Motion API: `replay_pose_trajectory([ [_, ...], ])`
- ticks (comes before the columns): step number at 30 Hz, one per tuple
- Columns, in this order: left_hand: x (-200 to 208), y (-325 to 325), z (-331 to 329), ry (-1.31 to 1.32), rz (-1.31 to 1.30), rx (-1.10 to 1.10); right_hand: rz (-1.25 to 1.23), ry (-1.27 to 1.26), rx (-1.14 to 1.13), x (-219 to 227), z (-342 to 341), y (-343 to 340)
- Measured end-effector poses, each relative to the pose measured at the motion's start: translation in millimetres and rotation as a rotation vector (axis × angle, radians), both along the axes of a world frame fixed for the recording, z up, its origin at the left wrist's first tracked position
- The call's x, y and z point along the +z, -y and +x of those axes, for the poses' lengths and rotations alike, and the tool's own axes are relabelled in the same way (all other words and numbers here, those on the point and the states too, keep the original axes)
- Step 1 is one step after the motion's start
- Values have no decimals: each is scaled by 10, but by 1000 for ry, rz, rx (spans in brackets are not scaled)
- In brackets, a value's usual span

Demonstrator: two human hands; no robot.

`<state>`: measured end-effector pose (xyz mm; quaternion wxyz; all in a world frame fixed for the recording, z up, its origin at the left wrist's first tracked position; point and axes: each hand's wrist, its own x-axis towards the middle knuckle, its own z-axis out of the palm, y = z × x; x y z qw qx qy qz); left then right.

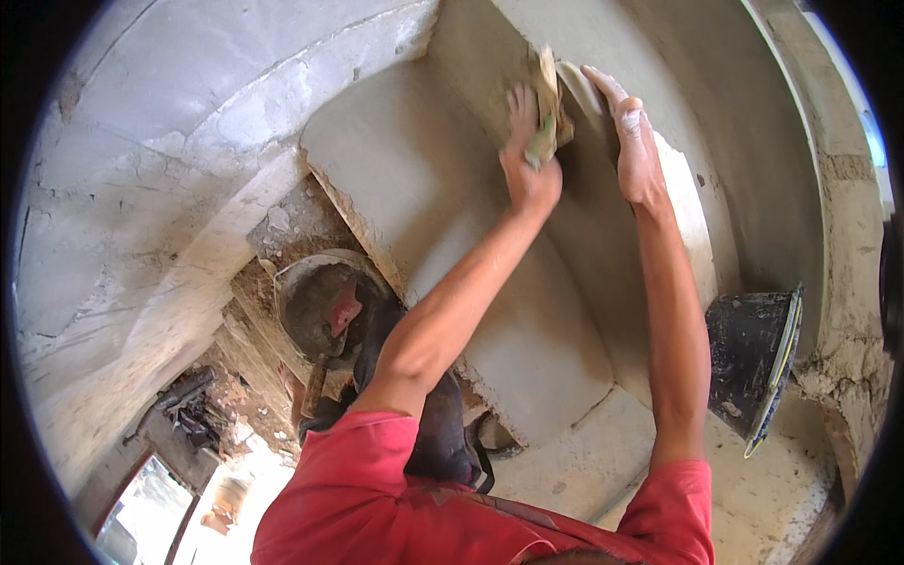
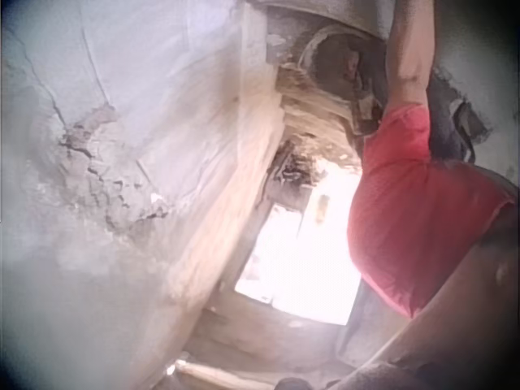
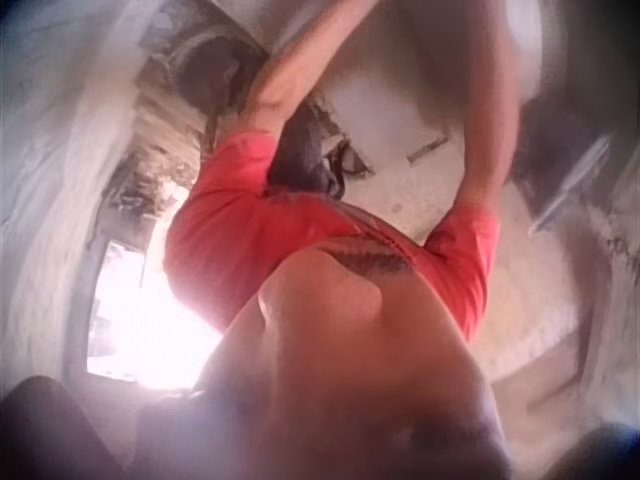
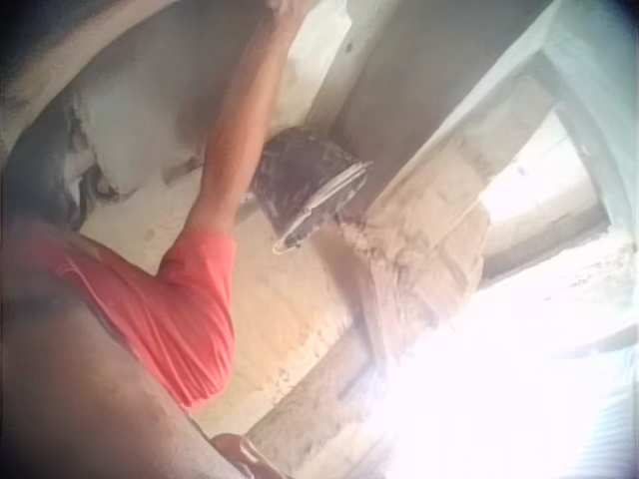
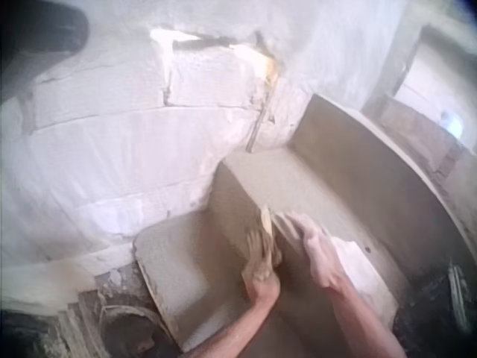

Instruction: The person smooths wet plaster on a curved staircase using a cloth and trowel, then applies additional plaster to the riser and edge, smoothing it with a trowel and finishing with a brush.

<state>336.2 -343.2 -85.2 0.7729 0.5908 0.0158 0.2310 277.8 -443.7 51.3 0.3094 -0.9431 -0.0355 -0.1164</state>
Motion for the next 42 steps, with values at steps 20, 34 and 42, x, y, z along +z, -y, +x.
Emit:
replay_pose_trajectory([
  [20, -660, 130, 324, 134, 29, 46, -95, 71, 54, 36, -5, -30],
  [34, -418, 553, -1392, -322, -240, -98, -26, -6, -18, 78, -29, -31],
  [42, -195, 597, -1906, 10, -56, -129, 84, -8, -3, 134, -31, -147],
])
